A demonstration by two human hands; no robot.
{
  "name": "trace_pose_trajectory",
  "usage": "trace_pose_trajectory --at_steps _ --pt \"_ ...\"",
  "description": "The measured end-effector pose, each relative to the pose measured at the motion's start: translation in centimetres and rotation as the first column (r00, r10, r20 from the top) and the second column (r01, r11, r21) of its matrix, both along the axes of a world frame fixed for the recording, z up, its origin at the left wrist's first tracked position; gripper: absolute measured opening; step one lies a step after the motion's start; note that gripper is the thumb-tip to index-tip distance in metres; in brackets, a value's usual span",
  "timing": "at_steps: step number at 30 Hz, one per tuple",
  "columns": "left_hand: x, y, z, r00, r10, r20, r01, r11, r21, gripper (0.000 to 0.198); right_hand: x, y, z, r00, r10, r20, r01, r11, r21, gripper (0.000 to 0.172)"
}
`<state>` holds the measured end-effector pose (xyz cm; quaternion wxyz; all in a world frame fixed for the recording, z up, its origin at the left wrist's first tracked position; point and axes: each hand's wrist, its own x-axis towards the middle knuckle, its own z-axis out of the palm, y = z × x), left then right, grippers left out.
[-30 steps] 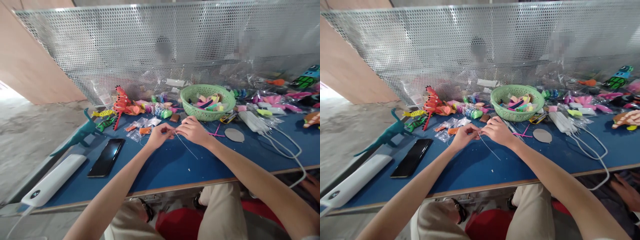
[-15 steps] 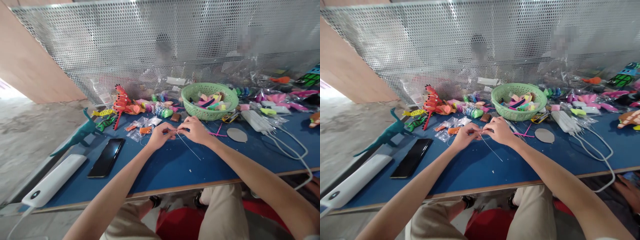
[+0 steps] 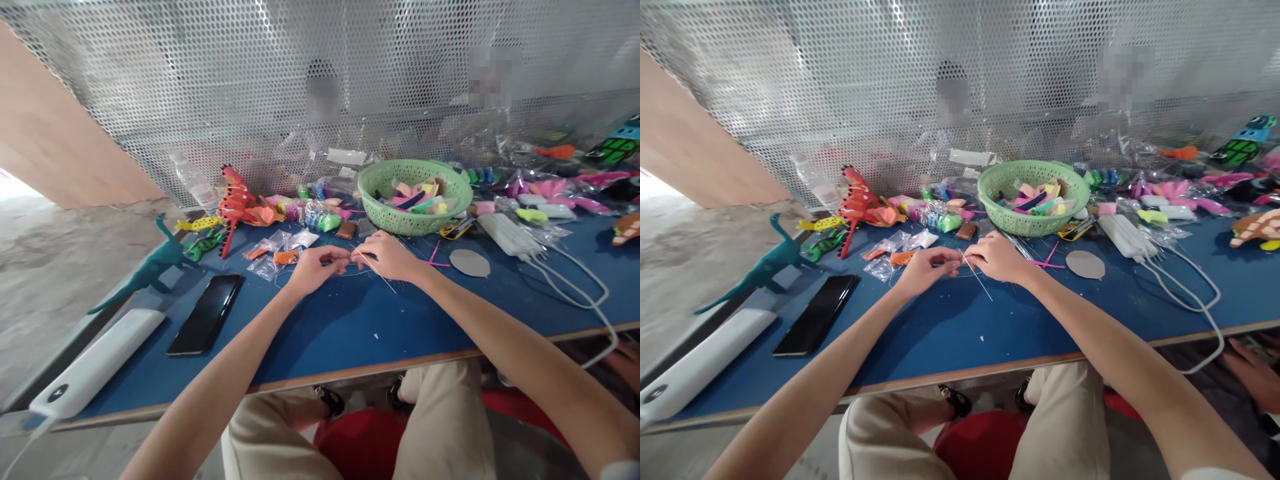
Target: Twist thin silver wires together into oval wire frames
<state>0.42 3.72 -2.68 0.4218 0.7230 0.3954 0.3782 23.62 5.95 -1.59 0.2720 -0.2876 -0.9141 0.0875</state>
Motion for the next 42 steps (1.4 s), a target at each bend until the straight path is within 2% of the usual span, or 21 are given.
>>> trace_pose_trajectory --at_steps 8,15,22,26,31,38,42 --pt "0.06 0.08 0.01 0.998 0.031 -0.05 -0.028 0.997 0.067 0.026 -0.45 -0.38 0.02 0.997 -0.038 -0.071 0.034 0.997 -0.063 0.03" --pt "0.39 -0.2 0.27 0.997 0.003 -0.074 0.004 0.995 0.095 0.023 -0.01 0.19 0.14 0.997 -0.031 0.076 0.026 0.998 0.062 0.017" --pt "0.36 -0.08 0.18 0.994 0.036 -0.107 -0.02 0.989 0.15 0.019 -0.22 0.34 -0.12 0.994 -0.065 0.09 0.05 0.985 0.165 0.021" --pt "0.43 -0.12 0.03 0.998 0.028 -0.047 -0.023 0.995 0.099 0.021 -0.12 0.3 -0.18 0.996 -0.055 0.069 0.046 0.991 0.126 0.02" --pt "0.39 -0.27 0.07 0.999 0.007 0.05 -0.009 1.0 0.028 0.023 0.01 0.16 -0.17 0.997 -0.059 0.052 0.051 0.988 0.149 0.025" --pt "0.06 -0.22 0.62 0.998 -0.018 -0.058 0.025 0.992 0.127 0.019 0.07 0.2 -0.24 0.998 -0.04 0.044 0.032 0.987 0.159 0.025" --pt "0.07 -0.28 0.67 0.991 0.001 -0.131 0.016 0.992 0.128 0.019 0.13 0.17 -0.09 0.998 -0.052 0.04 0.045 0.984 0.171 0.027"
